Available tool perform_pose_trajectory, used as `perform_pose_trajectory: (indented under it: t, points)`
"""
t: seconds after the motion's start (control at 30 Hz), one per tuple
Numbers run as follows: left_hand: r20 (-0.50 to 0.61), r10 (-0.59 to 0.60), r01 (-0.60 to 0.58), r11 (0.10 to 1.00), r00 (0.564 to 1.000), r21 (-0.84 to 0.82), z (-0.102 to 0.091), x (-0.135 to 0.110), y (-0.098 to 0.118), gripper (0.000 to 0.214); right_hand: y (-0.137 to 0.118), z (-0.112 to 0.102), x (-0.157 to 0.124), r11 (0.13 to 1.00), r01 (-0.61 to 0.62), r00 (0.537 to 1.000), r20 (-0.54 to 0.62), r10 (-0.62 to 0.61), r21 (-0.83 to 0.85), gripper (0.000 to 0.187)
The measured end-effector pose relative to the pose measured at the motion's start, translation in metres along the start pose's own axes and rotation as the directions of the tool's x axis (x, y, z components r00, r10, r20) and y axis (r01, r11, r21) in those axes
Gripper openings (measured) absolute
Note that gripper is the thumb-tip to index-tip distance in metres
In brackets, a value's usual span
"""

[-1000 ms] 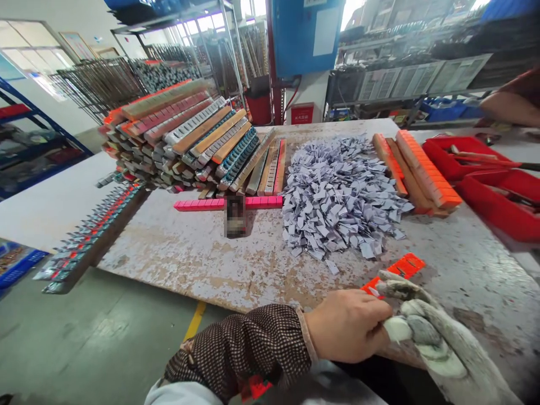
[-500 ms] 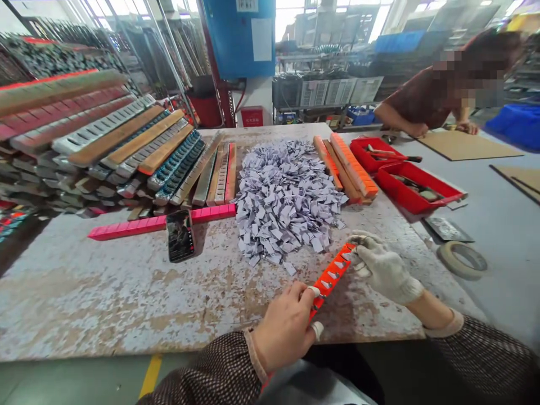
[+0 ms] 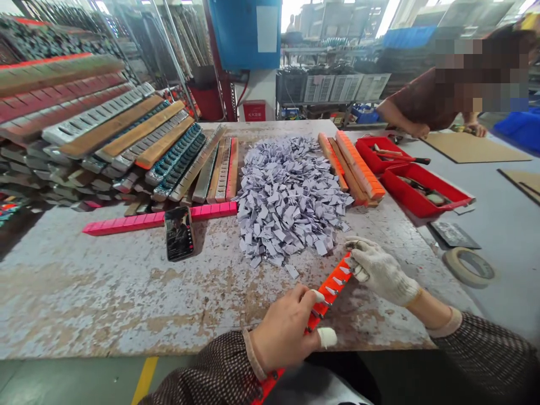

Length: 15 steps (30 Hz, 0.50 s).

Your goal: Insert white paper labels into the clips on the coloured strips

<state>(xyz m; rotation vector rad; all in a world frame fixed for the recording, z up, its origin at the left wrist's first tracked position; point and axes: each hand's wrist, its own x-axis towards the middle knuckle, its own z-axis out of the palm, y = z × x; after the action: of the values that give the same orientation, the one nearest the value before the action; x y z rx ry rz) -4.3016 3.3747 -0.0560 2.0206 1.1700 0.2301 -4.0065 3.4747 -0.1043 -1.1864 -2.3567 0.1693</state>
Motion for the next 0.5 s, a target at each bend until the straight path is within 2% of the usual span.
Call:
perform_pose_trajectory:
  t: [0.1,0.17,0.23,0.27,0.37,0.4,0.43,0.5]
  points:
    - [-0.083,-0.04,0.042,0.999,0.996,0.031,-0.009,0.007,-0.012,0.023,-0.008,0.003,-0.002,0.971,-0.152,0.985,-0.049,0.163,0.184,0.017]
    - [-0.195,-0.06,0.091,0.984,0.979,0.156,-0.016,0.015,-0.023,0.02,-0.015,0.002,0.0,0.922,-0.23,0.965,-0.053,0.258,0.311,0.024]
    - [-0.244,0.005,0.079,0.94,0.97,0.332,-0.022,0.025,-0.034,0.025,-0.022,-0.002,0.001,0.837,-0.306,0.935,-0.021,0.353,0.454,0.023]
    - [-0.221,0.051,0.045,0.912,0.974,0.409,-0.025,0.03,-0.038,0.029,-0.024,-0.005,0.0,0.755,-0.36,0.909,0.023,0.416,0.547,0.022]
    - [-0.086,0.146,-0.08,0.85,0.986,0.521,-0.031,0.044,-0.043,0.031,-0.028,-0.013,-0.007,0.375,-0.492,0.778,0.203,0.595,0.786,0.025]
    - [-0.052,0.155,-0.103,0.837,0.987,0.538,-0.032,0.048,-0.043,0.028,-0.028,-0.014,-0.011,0.315,-0.492,0.751,0.212,0.626,0.812,0.027]
    - [-0.026,0.158,-0.117,0.826,0.987,0.552,-0.033,0.051,-0.042,0.025,-0.027,-0.015,-0.016,0.329,-0.474,0.748,0.176,0.64,0.817,0.028]
    - [0.002,0.166,-0.137,0.806,0.986,0.576,-0.035,0.056,-0.039,0.021,-0.022,-0.015,-0.026,0.473,-0.409,0.795,0.05,0.605,0.78,0.026]
